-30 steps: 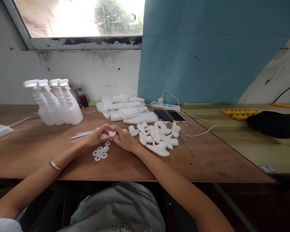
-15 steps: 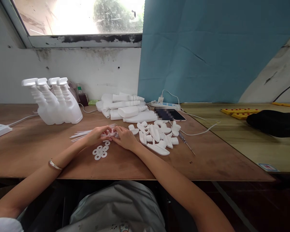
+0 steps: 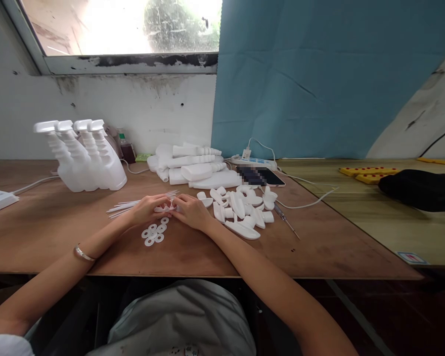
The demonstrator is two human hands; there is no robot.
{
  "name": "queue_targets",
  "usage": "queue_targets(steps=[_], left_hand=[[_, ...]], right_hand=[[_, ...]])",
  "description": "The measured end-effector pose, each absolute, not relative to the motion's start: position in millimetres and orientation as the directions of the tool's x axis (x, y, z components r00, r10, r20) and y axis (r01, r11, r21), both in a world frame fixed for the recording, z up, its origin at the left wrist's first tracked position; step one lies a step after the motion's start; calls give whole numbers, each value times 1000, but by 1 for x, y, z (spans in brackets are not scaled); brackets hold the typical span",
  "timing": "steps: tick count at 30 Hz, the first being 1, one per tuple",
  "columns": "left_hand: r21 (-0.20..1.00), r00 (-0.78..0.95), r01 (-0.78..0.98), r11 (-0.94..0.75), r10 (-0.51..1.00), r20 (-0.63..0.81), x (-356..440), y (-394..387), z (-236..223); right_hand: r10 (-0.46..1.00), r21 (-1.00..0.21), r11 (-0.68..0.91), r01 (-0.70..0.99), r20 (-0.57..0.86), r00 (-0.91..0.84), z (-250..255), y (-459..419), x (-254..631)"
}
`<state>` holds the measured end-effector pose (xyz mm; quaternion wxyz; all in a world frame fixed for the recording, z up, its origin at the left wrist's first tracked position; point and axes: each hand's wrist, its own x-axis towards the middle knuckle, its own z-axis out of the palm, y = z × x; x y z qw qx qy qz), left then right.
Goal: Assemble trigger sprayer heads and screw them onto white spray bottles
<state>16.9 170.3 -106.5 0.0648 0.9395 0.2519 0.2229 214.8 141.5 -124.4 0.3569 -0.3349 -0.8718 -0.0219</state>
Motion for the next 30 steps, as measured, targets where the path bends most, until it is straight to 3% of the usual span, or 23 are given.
queue_targets(steps=[11,19,27,30], left_hand=[[276,749,446,-852,524,405,16,171,-108],[297,717,456,-839,545,436,18,172,-109],[307,727,434,-847,531,436,21,171,-108],[307,734,426,-851,523,433,20,173,-110]], right_hand=[[529,-196,800,567,676,-513,-127,146,215],[524,-20,736,677,649,-551,-124,144,215],[540,-95,770,631,624,-565,-124,145,217],[585,-212,773,598,603,-543,-124,144,217]])
